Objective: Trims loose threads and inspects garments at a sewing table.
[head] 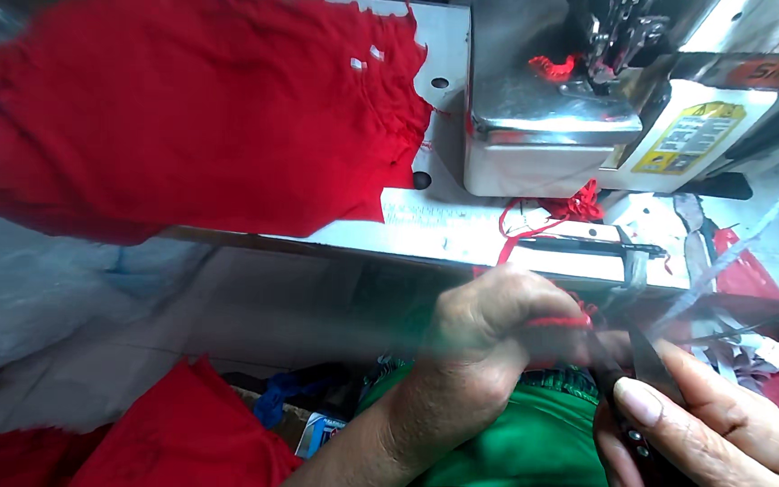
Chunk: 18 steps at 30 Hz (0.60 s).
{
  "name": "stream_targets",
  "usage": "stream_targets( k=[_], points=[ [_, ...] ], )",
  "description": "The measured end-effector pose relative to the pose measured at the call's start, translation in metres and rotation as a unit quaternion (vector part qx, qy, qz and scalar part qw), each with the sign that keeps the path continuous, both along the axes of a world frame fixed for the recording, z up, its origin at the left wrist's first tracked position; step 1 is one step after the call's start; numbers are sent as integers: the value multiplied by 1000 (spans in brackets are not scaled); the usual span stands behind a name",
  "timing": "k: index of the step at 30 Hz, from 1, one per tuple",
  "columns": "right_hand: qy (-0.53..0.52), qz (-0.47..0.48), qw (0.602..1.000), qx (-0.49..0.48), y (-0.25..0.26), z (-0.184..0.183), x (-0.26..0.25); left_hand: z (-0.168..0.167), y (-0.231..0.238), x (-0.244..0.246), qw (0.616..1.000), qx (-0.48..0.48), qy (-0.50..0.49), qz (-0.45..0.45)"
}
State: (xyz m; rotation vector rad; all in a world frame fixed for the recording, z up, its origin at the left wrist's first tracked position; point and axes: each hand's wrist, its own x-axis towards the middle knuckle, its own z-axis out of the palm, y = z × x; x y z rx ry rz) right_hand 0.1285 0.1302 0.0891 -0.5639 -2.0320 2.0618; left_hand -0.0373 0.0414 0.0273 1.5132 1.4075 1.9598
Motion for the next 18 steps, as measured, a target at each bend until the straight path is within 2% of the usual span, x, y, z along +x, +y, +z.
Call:
stream_targets(
  k=[5, 7, 13, 18],
  points=[
    [14, -13, 999, 49, -3, -2, 1, -1, 0, 7, 979, -41, -192, -50],
    [48, -41, 996, 65, -2, -3, 3, -2, -1, 6, 970, -43, -230, -71],
    [102, -153, 968, 173, 9, -16, 0, -1, -1, 5, 979, -30, -186, -82],
    [104, -143, 948, 265, 12, -23, -6, -2, -2, 2, 995, -19, -87, -48]
  ],
)
